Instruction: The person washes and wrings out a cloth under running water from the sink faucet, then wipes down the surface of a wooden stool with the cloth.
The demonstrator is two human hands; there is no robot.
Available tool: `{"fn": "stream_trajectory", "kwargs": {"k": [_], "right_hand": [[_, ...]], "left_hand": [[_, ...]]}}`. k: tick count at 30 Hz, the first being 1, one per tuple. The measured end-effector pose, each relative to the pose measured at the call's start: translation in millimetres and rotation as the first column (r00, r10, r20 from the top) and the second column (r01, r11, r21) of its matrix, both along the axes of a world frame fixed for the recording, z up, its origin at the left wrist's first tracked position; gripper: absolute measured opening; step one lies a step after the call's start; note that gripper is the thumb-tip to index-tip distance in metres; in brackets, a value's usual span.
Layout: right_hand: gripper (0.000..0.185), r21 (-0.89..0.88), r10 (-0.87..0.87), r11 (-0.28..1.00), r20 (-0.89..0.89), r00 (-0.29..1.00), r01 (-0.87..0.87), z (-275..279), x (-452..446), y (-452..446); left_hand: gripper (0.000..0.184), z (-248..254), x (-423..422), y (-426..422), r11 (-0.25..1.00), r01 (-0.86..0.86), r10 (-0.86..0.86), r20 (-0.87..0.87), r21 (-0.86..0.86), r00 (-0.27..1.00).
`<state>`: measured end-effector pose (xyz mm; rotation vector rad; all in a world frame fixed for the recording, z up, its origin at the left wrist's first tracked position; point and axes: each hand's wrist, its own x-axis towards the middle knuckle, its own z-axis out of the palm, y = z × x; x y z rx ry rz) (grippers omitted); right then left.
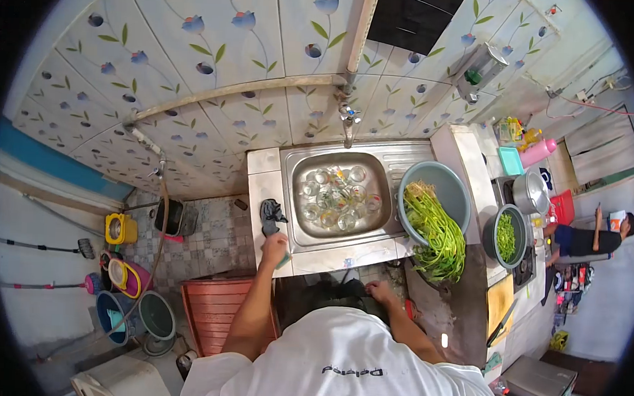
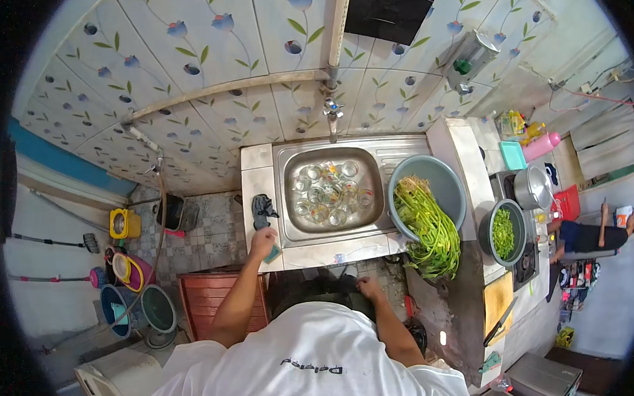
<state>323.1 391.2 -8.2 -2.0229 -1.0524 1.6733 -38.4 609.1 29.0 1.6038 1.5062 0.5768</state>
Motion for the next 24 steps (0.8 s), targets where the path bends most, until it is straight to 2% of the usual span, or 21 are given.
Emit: {"fn": "stream_trajectory", "kwargs": {"k": [1, 2, 4, 5, 8, 10, 13, 17, 20, 21, 22, 24], "right_hand": [[0.029, 0.016, -0.026, 1.0, -0.005, 1.0, 0.026, -0.8, 1.6, -0.9], [0.029, 0.014, -0.032, 0.999, -0.001, 0.999, 0.032, 2.7, 2.6, 1.9], [0.029, 0.002, -0.175, 0.984, -0.077, 0.982, 0.176, 12.1, 3.6, 7.9], [0.029, -0.006, -0.247, 0.969, -0.116, 0.962, 0.248, 18.0, 3.4, 11.1], [0.028, -0.054, -0.237, 0.97, -0.039, 0.971, 0.235, 36.8, 4.0, 21.9], [0.027, -0.078, -0.225, 0.971, -0.004, 0.974, 0.224, 35.5, 9.3, 25.5], [0.029, -0.041, 0.002, 0.999, 0.126, 0.992, 0.003, 29.8, 22.6, 24.3], [0.031, -0.058, 0.002, 0.998, 0.05, 0.999, 0.001, 17.9, 40.9, 28.2], [0.031, -0.101, 0.03, 0.995, 0.045, 0.999, -0.026, 15.4, 49.6, 35.2], [0.032, -0.122, 0.046, 0.992, 0.043, 0.998, -0.041, 14.1, 51.6, 39.9], [0.032, -0.115, 0.053, 0.992, 0.038, 0.998, -0.048, 14.8, 53.0, 46.5], [0.034, -0.116, 0.318, 0.946, 0.142, 0.937, -0.304, 17.6, 56.8, 62.5]], "left_hand": [[0.012, 8.9, 1.0, 7.8, 1.0, 0.007, -0.007, 0.004, -0.002, 1.0], [0.015, 17.7, 2.6, 14.7, 0.999, -0.015, 0.024, -0.171, 0.05, 0.985], [0.024, 28.3, 6.4, 25.3, 0.986, -0.029, 0.108, -0.494, 0.165, 0.863], [0.024, 23.7, 6.5, 28.7, 0.986, -0.022, 0.102, -0.491, 0.166, 0.865], [0.028, 4.3, 3.0, 34.2, 0.999, -0.03, 0.031, -0.549, 0.011, 0.835], [0.027, 4.6, 3.5, 37.7, 0.999, -0.033, 0.019, -0.553, -0.015, 0.833], [0.025, 1.6, 4.3, 43.0, 0.997, -0.047, 0.001, -0.559, -0.068, 0.829], [0.017, -22.1, 4.3, 53.1, 1.0, -0.025, 0.02, -0.59, -0.001, 0.807], [0.012, -10.5, 9.6, 62.9, 0.996, -0.078, 0.089, -0.372, 0.043, 0.924], [0.012, -6.2, 12.6, 66.6, 0.995, -0.084, 0.096, -0.376, 0.05, 0.922], [0.01, 3.2, 20.0, 70.1, 0.988, -0.121, 0.146, -0.301, 0.1, 0.942], [0.005, 20.0, 38.2, 77.5, 0.96, -0.206, 0.235, -0.141, 0.191, 0.962]]}}
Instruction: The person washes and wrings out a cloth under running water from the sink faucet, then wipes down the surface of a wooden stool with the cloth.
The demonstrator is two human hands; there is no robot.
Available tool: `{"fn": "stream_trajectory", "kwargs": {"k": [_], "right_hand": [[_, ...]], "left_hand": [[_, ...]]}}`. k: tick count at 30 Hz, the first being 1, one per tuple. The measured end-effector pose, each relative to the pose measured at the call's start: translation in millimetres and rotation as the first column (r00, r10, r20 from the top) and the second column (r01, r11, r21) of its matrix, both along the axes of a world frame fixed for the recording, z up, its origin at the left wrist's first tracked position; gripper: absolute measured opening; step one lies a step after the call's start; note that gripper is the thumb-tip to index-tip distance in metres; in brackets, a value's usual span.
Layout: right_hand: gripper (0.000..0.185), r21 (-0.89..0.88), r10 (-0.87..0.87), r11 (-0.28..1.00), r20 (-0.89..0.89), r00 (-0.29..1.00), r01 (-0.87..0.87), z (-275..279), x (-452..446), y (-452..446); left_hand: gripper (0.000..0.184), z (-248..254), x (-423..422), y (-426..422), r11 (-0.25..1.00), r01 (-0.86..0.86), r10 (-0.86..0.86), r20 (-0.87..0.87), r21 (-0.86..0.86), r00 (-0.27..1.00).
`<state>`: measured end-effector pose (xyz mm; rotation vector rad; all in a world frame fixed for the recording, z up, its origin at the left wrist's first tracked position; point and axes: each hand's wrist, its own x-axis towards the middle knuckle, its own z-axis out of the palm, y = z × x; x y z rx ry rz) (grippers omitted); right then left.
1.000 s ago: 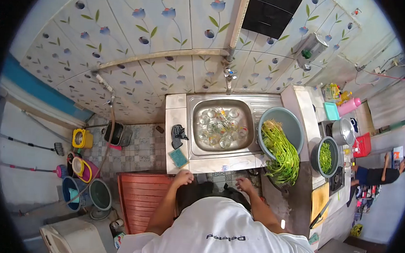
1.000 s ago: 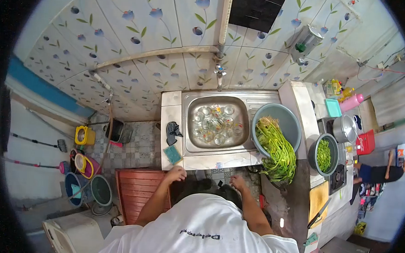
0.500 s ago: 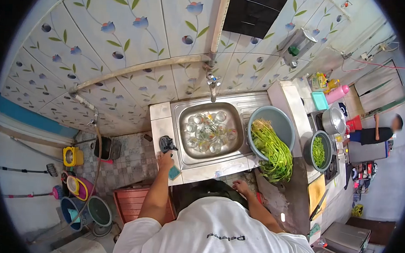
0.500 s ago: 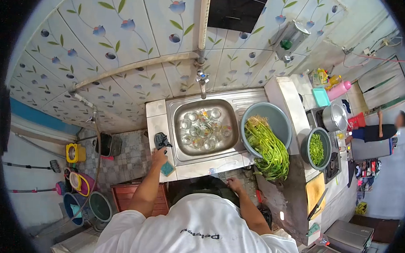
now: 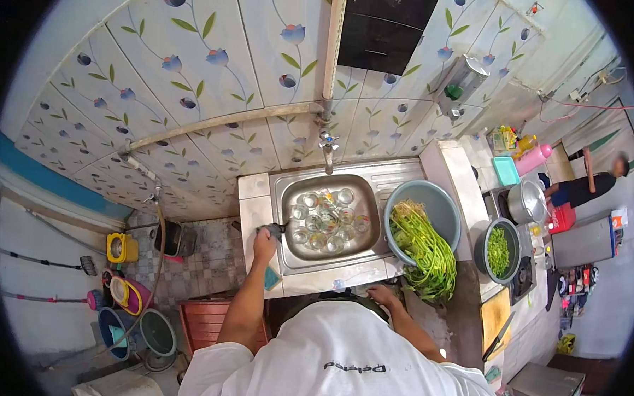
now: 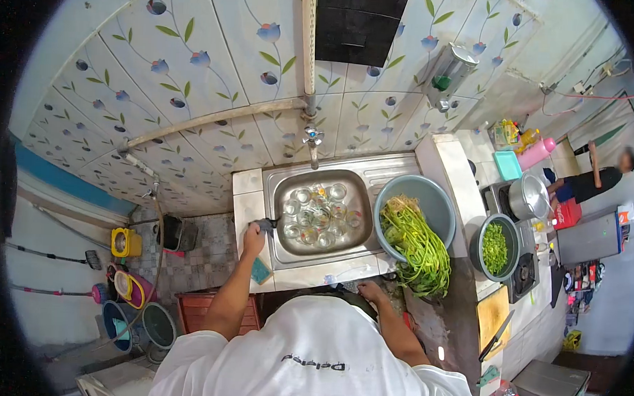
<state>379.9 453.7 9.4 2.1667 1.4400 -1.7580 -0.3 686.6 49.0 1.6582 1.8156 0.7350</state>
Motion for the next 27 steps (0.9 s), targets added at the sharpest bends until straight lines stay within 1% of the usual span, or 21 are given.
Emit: {"fn": "stream_trajectory", "kwargs": {"k": [1, 2, 4, 5, 6, 7, 8, 9, 10, 11, 12, 13, 14, 16, 17, 18, 20, 22, 24, 25, 27], "right_hand": [[0.035, 0.007, 0.137, 0.991, 0.052, 0.989, -0.137, 1.2, 1.2, 7.5], [0.035, 0.015, 0.144, 0.989, 0.047, 0.988, -0.145, 2.0, 0.7, 14.5], [0.041, 0.089, 0.232, 0.964, 0.196, 0.953, -0.252, 3.0, -6.1, 30.7], [0.044, 0.12, 0.265, 0.944, 0.272, 0.925, -0.306, 10.1, -12.0, 42.4], [0.044, 0.129, 0.267, 0.942, 0.268, 0.926, -0.309, 17.3, -17.7, 53.8], [0.048, 0.093, 0.065, 0.994, -0.004, 0.998, -0.064, 48.4, -30.2, 69.3], [0.054, -0.01, -0.163, 0.986, -0.261, 0.952, 0.166, 79.4, -42.8, 84.9], [0.056, -0.127, -0.287, 0.958, -0.449, 0.846, 0.257, 97.9, -52.4, 98.5], [0.059, -0.262, -0.408, 0.913, -0.597, 0.691, 0.314, 119.6, -61.4, 111.8], [0.055, -0.41, -0.522, 0.853, -0.697, 0.491, 0.324, 142.4, -67.8, 124.3], [0.051, -0.555, -0.624, 0.779, -0.736, 0.264, 0.292, 161.0, -73.2, 134.4], [0.051, -0.56, -0.625, 0.779, -0.735, 0.265, 0.282, 157.8, -75.9, 141.1], [0.048, -0.574, -0.634, 0.758, -0.76, 0.143, 0.311, 150.3, -78.5, 147.9], [0.043, -0.609, -0.619, 0.707, -0.779, -0.104, 0.36, 131.6, -80.9, 160.7], [0.043, -0.614, -0.623, 0.706, -0.775, -0.103, 0.351, 122.7, -80.4, 165.9], [0.04, -0.577, -0.628, 0.688, -0.777, -0.035, 0.44, 112.3, -78.7, 170.3], [0.035, -0.472, -0.645, 0.646, -0.757, 0.099, 0.6, 99.3, -74.1, 175.4], [0.031, -0.496, -0.67, 0.612, -0.739, 0.069, 0.616, 94.0, -65.4, 181.4], [0.023, -0.52, -0.696, 0.543, -0.718, 0.008, 0.659, 96.3, -57.5, 190.6], [0.023, -0.522, -0.699, 0.542, -0.715, 0.01, 0.659, 104.4, -57.7, 193.6], [0.02, -0.44, -0.7, 0.49, -0.713, 0.039, 0.753, 121.2, -62.9, 200.2]], "left_hand": [[0.005, 4.7, 7.2, 4.2, 1.0, -0.009, 0.009, -0.006, 0.007, 1.0], [0.003, 9.5, 14.2, 9.1, 0.999, -0.016, 0.013, 0.08, 0.037, 0.997], [0.008, 19.9, 30.5, 20.6, 0.994, -0.032, 0.007, 0.246, 0.1, 0.969], [0.008, 43.9, 44.8, 22.0, 0.993, -0.036, 0.009, 0.239, 0.109, 0.971], [0.009, 68.1, 59.6, 17.9, 0.991, -0.025, 0.09, 0.502, -0.134, 0.86], [0.01, 97.7, 74.2, 10.0, 0.933, 0.055, 0.226, 0.697, -0.356, 0.68], [0.01, 119.7, 85.1, 2.4, 0.935, 0.049, 0.225, 0.695, -0.352, 0.683], [0.012, 139.7, 95.2, -4.6, 0.925, 0.163, 0.182, 0.778, -0.343, 0.602], [0.016, 155.3, 104.5, -11.1, 0.907, 0.273, 0.146, 0.849, -0.32, 0.508], [0.016, 168.9, 114.4, -18.4, 0.909, 0.265, 0.15, 0.846, -0.321, 0.511], [0.02, 179.7, 123.1, -26.0, 0.881, 0.312, 0.146, 0.831, -0.356, 0.537], [0.024, 183.3, 126.4, -30.7, 0.848, 0.357, 0.141, 0.815, -0.393, 0.562], [0.024, 179.7, 124.7, -34.5, 0.849, 0.347, 0.149, 0.811, -0.399, 0.566], [0.028, 164.6, 119.6, -47.0, 0.772, 0.485, 0.067, 0.811, -0.411, 0.581], [0.03, 157.2, 116.8, -53.3, 0.724, 0.549, 0.027, 0.812, -0.417, 0.582], [0.03, 152.7, 114.4, -59.8, 0.726, 0.542, 0.035, 0.81, -0.424, 0.586], [0.027, 146.0, 109.7, -73.9, 0.735, 0.497, 0.162, 0.831, -0.461, 0.532], [0.027, 141.3, 105.2, -81.8, 0.733, 0.47, 0.237, 0.832, -0.492, 0.502], [0.028, 146.9, 102.3, -82.6, 0.684, 0.449, 0.245, 0.761, -0.575, 0.601], [0.029, 147.9, 102.8, -82.4, 0.659, 0.437, 0.242, 0.723, -0.612, 0.647], [0.029, 145.3, 107.7, -86.5, 0.695, 0.402, 0.218, 0.708, -0.596, 0.671]]}}
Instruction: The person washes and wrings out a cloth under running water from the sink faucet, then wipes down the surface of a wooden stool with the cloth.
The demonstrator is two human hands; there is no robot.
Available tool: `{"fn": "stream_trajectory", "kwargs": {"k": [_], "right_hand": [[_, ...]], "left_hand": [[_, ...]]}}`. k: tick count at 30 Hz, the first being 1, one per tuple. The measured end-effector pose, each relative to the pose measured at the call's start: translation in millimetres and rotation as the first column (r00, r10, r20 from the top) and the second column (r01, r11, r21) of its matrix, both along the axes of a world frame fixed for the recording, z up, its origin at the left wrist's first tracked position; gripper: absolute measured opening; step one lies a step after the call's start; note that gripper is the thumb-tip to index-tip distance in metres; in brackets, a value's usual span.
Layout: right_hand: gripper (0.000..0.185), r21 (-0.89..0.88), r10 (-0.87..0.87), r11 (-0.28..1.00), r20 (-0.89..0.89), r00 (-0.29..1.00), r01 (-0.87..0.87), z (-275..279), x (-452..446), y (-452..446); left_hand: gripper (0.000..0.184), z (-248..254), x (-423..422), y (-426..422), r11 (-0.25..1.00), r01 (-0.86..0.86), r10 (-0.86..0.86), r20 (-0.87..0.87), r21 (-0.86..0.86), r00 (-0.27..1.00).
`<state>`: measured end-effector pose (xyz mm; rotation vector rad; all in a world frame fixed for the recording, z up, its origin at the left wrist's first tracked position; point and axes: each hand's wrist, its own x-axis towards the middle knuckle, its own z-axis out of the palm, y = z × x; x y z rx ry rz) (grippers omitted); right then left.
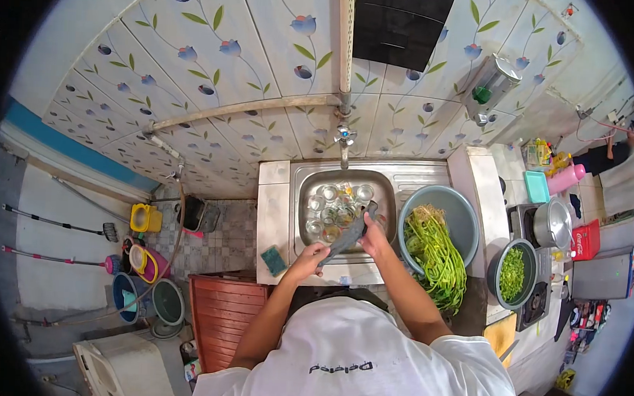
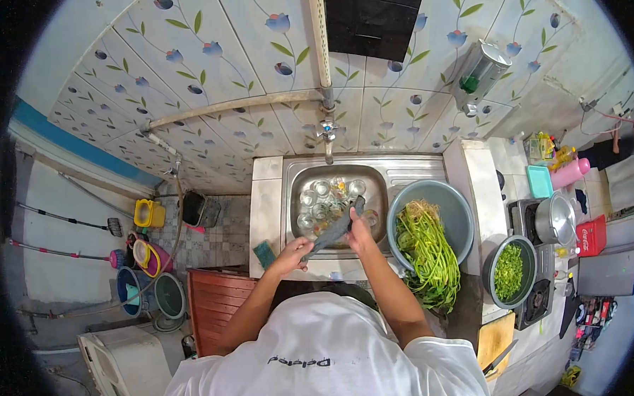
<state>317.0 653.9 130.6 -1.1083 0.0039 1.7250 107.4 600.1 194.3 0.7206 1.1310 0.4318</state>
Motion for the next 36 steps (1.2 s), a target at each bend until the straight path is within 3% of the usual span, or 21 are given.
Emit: {"fn": "stream_trajectory", "kwargs": {"k": [2, 3, 5, 6, 7, 9, 14, 15, 17, 18, 21, 23, 25, 27, 28, 30, 31, 34, 36], "right_hand": [[0.018, 0.005, -0.039, 0.999, 0.061, 0.997, 0.039, 3.7, -4.4, 6.8], [0.018, 0.081, 0.062, 0.994, 0.154, 0.986, -0.076, 2.2, -6.1, 10.1], [0.016, 0.193, 0.234, 0.929, 0.356, 0.905, -0.316, 3.5, -12.0, 14.6], [0.016, 0.191, 0.234, 0.929, 0.359, 0.904, -0.317, 12.9, -16.3, 13.6], [0.015, 0.19, 0.292, 0.867, 0.554, 0.779, -0.46, 22.1, -20.1, 9.8], [0.013, 0.087, 0.305, 0.707, 0.858, 0.413, -0.702, 45.2, -27.2, 3.4], [0.014, 0.136, 0.236, 0.649, 0.9, 0.368, -0.749, 49.3, -29.6, -13.0], [0.014, 0.144, 0.259, 0.577, 0.902, 0.347, -0.804, 48.0, -26.7, -13.0], [0.016, 0.157, 0.303, 0.421, 0.904, 0.302, -0.893, 45.1, -20.5, -13.2], [0.016, 0.155, 0.302, 0.421, 0.905, 0.299, -0.894, 53.6, -17.7, -9.6], [0.014, 0.031, 0.242, 0.344, 0.963, 0.12, -0.938, 79.1, -7.4, 23.3], [0.019, 0.237, 0.066, 0.686, 0.921, 0.384, -0.688, 86.7, -10.6, 51.0], [0.031, 0.373, -0.213, 0.783, 0.913, 0.349, -0.497, 120.9, -2.4, 83.6], [0.043, 0.471, -0.469, 0.729, 0.872, 0.138, -0.497, 133.9, 1.6, 123.1], [0.043, 0.472, -0.471, 0.726, 0.871, 0.138, -0.5, 136.9, 3.0, 138.2], [0.04, 0.342, -0.523, 0.601, 0.852, -0.032, -0.723, 142.8, 3.7, 162.9], [0.04, 0.344, -0.525, 0.598, 0.85, -0.029, -0.724, 149.0, 3.6, 171.8], [0.038, -0.238, -0.154, 0.467, 0.926, -0.344, -0.851, 161.4, 4.4, 193.2], [0.037, -0.159, -0.253, 0.427, 0.924, -0.286, -0.89, 154.1, 7.4, 200.2]], "left_hand": [[0.031, -2.2, 5.1, -2.3, 0.994, -0.025, 0.033, -0.079, 0.106, 0.996], [0.031, -3.4, 5.9, 0.0, 0.994, -0.024, 0.032, -0.077, 0.107, 0.997], [0.031, -7.2, 4.8, 6.2, 0.995, -0.067, 0.074, 0.101, -0.071, 0.992], [0.032, -7.6, 5.5, 8.5, 0.984, -0.076, 0.107, 0.187, -0.163, 0.977], [0.032, -8.5, 7.9, 11.4, 0.984, -0.075, 0.106, 0.19, -0.164, 0.976], [0.03, -6.9, 16.7, 22.9, 0.967, -0.212, 0.241, 0.236, -0.144, 0.941], [0.025, -3.4, 24.5, 42.2, 0.946, -0.301, 0.323, 0.373, -0.118, 0.87], [0.025, -4.3, 23.3, 44.2, 0.946, -0.303, 0.323, 0.379, -0.114, 0.867], [0.023, -14.3, 19.2, 43.8, 0.948, -0.292, 0.316, 0.282, -0.123, 0.906], [0.021, -14.9, 17.9, 42.4, 0.95, -0.285, 0.309, 0.232, -0.13, 0.922], [0.021, -14.0, 11.8, 37.0, 0.929, -0.321, 0.365, 0.328, -0.181, 0.871], [0.021, -11.4, 6.4, 33.8, 0.919, -0.337, 0.392, 0.372, -0.205, 0.842], [0.02, -9.0, 2.2, 32.5, 0.901, -0.383, 0.432, 0.333, -0.204, 0.838], [0.02, -9.2, 0.3, 29.7, 0.89, -0.409, 0.455, 0.318, -0.202, 0.832], [0.021, -11.0, -0.6, 27.8, 0.883, -0.422, 0.468, 0.31, -0.207, 0.828], [0.022, -13.6, -2.9, 25.6, 0.868, -0.448, 0.494, 0.292, -0.214, 0.819], [0.022, -13.7, -3.5, 25.0, 0.868, -0.45, 0.496, 0.292, -0.211, 0.818], [0.021, -13.9, -4.7, 24.0, 0.867, -0.447, 0.497, 0.307, -0.219, 0.812], [0.02, -14.7, -5.4, 22.7, 0.859, -0.46, 0.511, 0.311, -0.224, 0.802]]}}
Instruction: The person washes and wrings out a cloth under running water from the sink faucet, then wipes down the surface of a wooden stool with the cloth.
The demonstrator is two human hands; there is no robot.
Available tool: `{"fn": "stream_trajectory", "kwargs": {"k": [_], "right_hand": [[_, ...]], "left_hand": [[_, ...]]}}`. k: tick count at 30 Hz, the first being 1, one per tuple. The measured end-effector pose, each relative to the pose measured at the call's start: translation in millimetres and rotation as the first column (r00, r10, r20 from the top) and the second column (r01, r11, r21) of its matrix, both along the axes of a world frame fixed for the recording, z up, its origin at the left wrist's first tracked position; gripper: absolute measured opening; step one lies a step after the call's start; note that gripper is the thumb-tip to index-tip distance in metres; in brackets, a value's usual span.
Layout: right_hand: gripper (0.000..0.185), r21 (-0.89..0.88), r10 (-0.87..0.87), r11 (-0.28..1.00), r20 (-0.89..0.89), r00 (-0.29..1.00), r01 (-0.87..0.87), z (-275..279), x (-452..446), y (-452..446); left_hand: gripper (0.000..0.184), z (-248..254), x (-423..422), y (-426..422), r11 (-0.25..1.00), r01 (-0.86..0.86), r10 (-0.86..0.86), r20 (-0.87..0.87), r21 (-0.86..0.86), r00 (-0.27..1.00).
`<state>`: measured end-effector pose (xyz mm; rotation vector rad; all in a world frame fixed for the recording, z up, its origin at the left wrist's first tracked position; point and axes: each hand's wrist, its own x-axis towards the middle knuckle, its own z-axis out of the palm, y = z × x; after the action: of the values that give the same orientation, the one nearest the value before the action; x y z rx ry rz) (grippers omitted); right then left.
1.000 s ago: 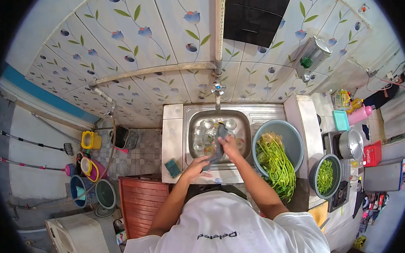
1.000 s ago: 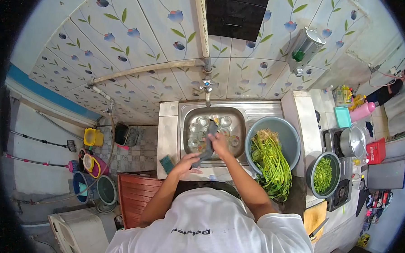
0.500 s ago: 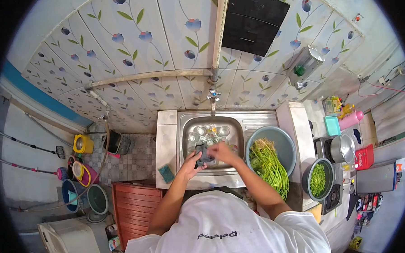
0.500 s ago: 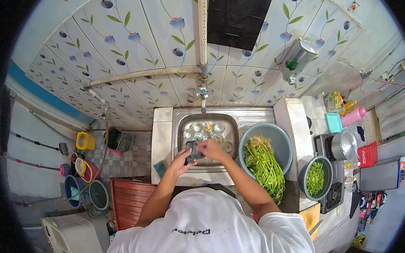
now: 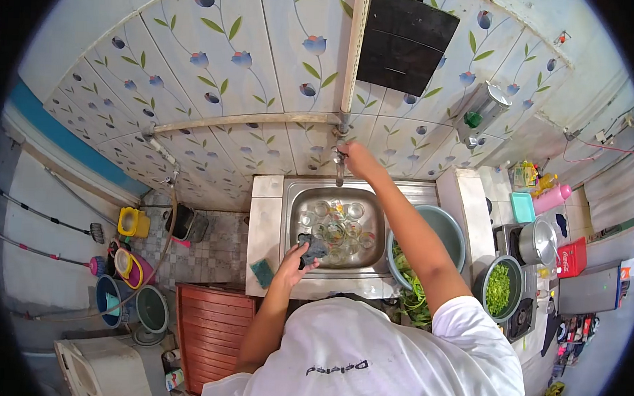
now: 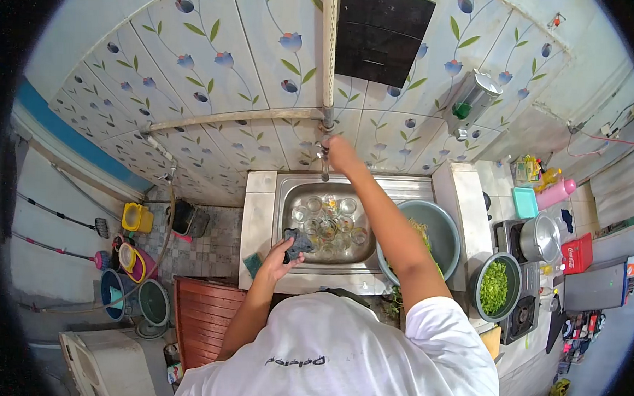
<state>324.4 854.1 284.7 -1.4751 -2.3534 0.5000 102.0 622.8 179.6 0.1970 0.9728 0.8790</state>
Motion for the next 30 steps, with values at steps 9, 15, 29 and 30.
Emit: {"fn": "stream_trajectory", "kwargs": {"k": [9, 15, 29, 30], "right_hand": [[0.038, 0.081, -0.225, 0.911, -0.725, 0.651, 0.404, -42.0, 0.0, -53.9], [0.055, -0.923, -0.89, 0.116, -0.261, 0.374, -0.368, -118.2, -12.0, -180.8], [0.027, -0.753, -0.963, 0.224, -0.268, -0.023, -0.619, -252.1, -11.9, -34.7], [0.028, -0.768, -0.968, 0.207, -0.25, -0.014, -0.606, -243.4, -15.5, -28.6]], "left_hand": [[0.02, -6.2, 14.7, 7.6, 0.993, -0.094, 0.095, 0.004, -0.075, 0.995], [0.019, -7.6, 48.7, 21.2, 0.936, -0.308, 0.328, 0.105, -0.169, 0.939], [0.013, 8.9, 66.2, 6.8, 0.993, 0.11, -0.086, -0.347, 0.05, 0.934], [0.014, 9.6, 58.9, 10.3, 0.989, 0.145, -0.136, -0.315, 0.004, 0.939]]}}
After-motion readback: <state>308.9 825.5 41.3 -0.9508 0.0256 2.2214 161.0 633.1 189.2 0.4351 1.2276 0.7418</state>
